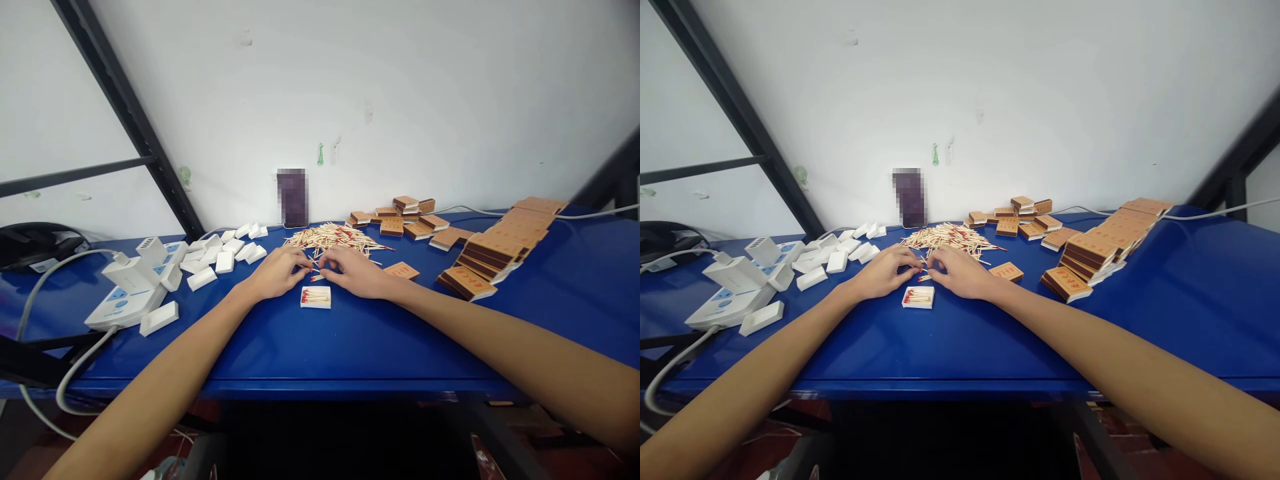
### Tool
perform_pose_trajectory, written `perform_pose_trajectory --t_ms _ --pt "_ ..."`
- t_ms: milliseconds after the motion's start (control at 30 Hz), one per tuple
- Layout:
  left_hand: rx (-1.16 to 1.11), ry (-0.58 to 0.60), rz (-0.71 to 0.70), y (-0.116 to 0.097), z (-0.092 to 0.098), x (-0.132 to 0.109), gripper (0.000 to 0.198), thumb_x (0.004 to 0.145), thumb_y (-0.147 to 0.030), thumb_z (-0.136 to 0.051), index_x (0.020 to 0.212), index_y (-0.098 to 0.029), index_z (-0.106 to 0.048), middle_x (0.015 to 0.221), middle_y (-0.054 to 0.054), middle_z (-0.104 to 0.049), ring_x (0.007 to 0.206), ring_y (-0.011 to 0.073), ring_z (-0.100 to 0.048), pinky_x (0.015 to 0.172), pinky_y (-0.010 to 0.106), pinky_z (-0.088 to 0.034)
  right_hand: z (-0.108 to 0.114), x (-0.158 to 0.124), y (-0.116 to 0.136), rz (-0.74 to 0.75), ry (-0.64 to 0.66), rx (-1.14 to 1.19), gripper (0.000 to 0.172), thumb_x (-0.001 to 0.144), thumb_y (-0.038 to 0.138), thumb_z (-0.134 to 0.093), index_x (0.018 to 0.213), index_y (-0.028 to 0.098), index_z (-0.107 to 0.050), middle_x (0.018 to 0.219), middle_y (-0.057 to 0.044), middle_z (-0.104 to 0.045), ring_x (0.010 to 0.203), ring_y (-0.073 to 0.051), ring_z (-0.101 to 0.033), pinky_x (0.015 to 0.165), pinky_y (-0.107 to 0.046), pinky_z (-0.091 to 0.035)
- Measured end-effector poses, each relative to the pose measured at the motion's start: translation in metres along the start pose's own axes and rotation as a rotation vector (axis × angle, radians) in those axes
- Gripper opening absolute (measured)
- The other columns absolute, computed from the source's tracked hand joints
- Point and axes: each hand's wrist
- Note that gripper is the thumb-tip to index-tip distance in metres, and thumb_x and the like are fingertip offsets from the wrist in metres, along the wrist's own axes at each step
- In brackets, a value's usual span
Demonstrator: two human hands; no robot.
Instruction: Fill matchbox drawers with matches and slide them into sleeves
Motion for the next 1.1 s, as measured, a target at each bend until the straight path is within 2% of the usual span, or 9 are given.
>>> perform_pose_trajectory --t_ms 233,433,600,900,1100 --pt "-0.034 -0.013 -0.013 -0.0055 0.0022 0.0009 0.022 0.091 -0.020 -0.050 0.102 -0.021 -0.069 0.094 0.003 -0.069 0.087 0.0175 -0.059 0.083 0.033 -0.044 0.0006 -0.0016 0.0026 0.010 0.014 0.000 0.016 0.091 0.025 -0.052 0.095 0.019 -0.066 0.086 -0.005 -0.057 0.081 -0.018 -0.052 0.071 -0.028 -0.037" --pt "-0.034 -0.035 0.006 -0.0028 0.0019 -0.0006 0.027 0.085 -0.015 -0.050 0.103 -0.020 -0.069 0.094 0.002 -0.071 0.087 0.0170 -0.060 0.083 0.032 -0.045 -0.0004 0.0002 0.0015 0.001 -0.006 -0.037 0.013 0.088 0.021 -0.054 0.089 0.017 -0.067 0.078 -0.003 -0.056 0.074 -0.016 -0.050 0.068 -0.028 -0.036" --pt "-0.023 -0.006 0.012 0.0000 0.0029 -0.0011 0.027 0.082 -0.013 -0.050 0.098 -0.019 -0.071 0.093 0.003 -0.070 0.085 0.0174 -0.061 0.079 0.031 -0.047 -0.0019 0.0020 -0.0003 0.015 -0.013 -0.061 0.012 0.085 0.016 -0.053 0.081 0.016 -0.065 0.074 -0.002 -0.055 0.071 -0.015 -0.048 0.068 -0.027 -0.035" --pt "-0.015 0.026 0.024 0.0016 0.0071 -0.0012 0.025 0.078 -0.010 -0.052 0.091 -0.018 -0.072 0.091 0.004 -0.070 0.087 0.0193 -0.062 0.083 0.035 -0.047 -0.0005 0.0023 0.0024 -0.006 -0.006 -0.061 0.012 0.083 0.015 -0.053 0.076 0.016 -0.062 0.072 -0.002 -0.056 0.068 -0.014 -0.048 0.066 -0.027 -0.034" --pt "-0.015 0.016 0.043 0.0006 0.0097 -0.0020 0.021 0.080 -0.014 -0.052 0.084 -0.019 -0.071 0.091 0.005 -0.065 0.089 0.0197 -0.058 0.081 0.034 -0.046 0.0003 0.0022 0.0023 -0.018 0.004 -0.053 0.010 0.079 0.014 -0.055 0.070 0.016 -0.059 0.071 -0.002 -0.056 0.066 -0.014 -0.047 0.063 -0.026 -0.032"
Point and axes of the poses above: each hand's wrist, its own x-axis towards the middle knuckle, its own z-axis out of the back of the hand, y = z × x
